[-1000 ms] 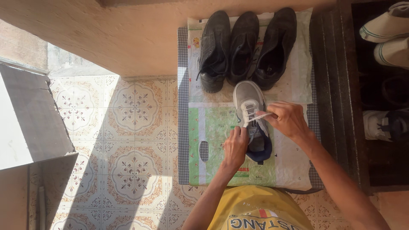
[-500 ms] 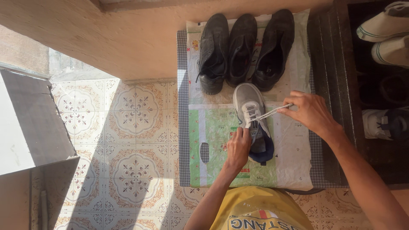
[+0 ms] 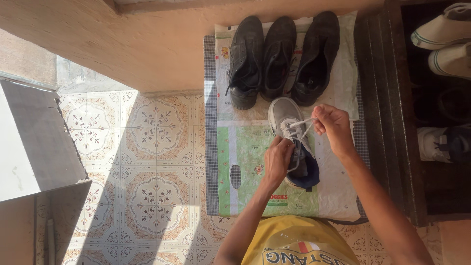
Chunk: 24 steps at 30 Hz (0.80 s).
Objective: The person unlaces and relaces multiple pairs of shoes one at a time. They remove the laces from each shoe, then rethread and tie them back on the same shoes.
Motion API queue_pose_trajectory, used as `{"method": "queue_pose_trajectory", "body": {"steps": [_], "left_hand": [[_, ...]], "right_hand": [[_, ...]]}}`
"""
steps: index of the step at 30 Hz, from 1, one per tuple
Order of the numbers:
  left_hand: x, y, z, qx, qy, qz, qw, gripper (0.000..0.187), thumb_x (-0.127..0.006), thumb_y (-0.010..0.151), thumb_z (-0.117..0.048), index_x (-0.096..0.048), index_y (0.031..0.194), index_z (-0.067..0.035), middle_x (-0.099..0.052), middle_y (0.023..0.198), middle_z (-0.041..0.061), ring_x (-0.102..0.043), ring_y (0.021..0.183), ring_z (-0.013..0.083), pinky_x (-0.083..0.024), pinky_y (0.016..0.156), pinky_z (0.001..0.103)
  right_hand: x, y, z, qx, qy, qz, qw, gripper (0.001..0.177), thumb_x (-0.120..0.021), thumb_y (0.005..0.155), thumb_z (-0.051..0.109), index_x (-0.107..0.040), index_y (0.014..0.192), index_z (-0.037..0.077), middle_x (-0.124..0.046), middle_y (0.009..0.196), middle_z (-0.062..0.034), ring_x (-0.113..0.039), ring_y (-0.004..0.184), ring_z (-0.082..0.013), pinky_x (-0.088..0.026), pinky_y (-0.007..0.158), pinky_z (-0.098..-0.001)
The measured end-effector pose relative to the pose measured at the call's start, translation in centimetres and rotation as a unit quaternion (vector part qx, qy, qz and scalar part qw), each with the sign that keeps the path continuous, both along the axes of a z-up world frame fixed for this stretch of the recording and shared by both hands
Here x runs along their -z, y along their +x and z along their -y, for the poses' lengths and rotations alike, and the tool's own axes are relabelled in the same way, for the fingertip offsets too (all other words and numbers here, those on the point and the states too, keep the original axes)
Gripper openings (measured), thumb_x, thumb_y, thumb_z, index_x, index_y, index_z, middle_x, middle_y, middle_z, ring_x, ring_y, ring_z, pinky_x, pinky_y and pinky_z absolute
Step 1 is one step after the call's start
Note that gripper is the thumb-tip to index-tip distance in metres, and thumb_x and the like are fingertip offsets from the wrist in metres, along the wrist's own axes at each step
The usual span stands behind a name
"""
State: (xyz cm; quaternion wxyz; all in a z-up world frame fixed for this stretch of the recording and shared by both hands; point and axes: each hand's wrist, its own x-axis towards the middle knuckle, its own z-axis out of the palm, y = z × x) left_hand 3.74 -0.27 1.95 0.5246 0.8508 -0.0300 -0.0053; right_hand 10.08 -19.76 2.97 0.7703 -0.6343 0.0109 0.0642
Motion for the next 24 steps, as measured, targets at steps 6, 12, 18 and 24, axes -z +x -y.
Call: {"method": "queue_pose_trajectory", "body": {"steps": [6, 12, 18, 24], "left_hand": [[-0.5, 1.2, -1.5, -0.044, -0.131, -0.088, 0.986, 0.009, -0.065, 0.097, -0.009, -0.064, 0.102, -0.001, -0.067, 0.098, 0.012, -0.069, 0.082, 0.03, -0.058, 0.065, 0.04], [-0.8, -0.6, -0.4, 0.09, 0.06, 0.081, 0.991, 0.043, -0.071, 0.074, 0.0, -0.063, 0.117, -0.003, -0.058, 0.119, 0.017, -0.057, 0.107, 0.0393, -0.049, 0.087, 0.049], [1.5, 0.3, 0.6, 0.109, 0.1, 0.086, 0.985, 0.049, -0.066, 0.079, 0.001, -0.059, 0.127, 0.003, -0.052, 0.116, 0.019, -0.053, 0.105, 0.0389, -0.048, 0.09, 0.049], [1.0, 0.8, 2.0, 0.1, 0.03, 0.06, 0.993, 0.034, -0.068, 0.075, -0.008, -0.065, 0.107, 0.002, -0.055, 0.114, 0.019, -0.053, 0.105, 0.0383, -0.045, 0.089, 0.049]], "right_hand": [[-1.6, -1.4, -2.2, 0.064, -0.171, -0.003, 0.983, 0.064, -0.067, 0.096, 0.025, -0.035, 0.146, 0.003, -0.048, 0.135, -0.0104, -0.067, 0.094, -0.0181, -0.057, 0.076, -0.0337], [0.9, -6.1, -3.5, -0.012, -0.517, 0.107, 0.849, 0.072, -0.079, 0.078, 0.011, -0.048, 0.142, -0.002, -0.061, 0.132, -0.0237, -0.065, 0.114, -0.0408, -0.053, 0.092, -0.0445], [3.3, -6.7, -3.0, 0.059, -0.433, 0.057, 0.898, 0.061, -0.071, 0.088, 0.003, -0.05, 0.145, 0.002, -0.071, 0.105, -0.0241, -0.071, 0.099, -0.0421, -0.055, 0.082, -0.0461], [3.7, -7.0, -3.7, 0.112, -0.458, 0.037, 0.881, 0.064, -0.061, 0.095, 0.0, -0.041, 0.156, 0.006, -0.068, 0.085, -0.0251, -0.069, 0.078, -0.0428, -0.051, 0.069, -0.0487]]}}
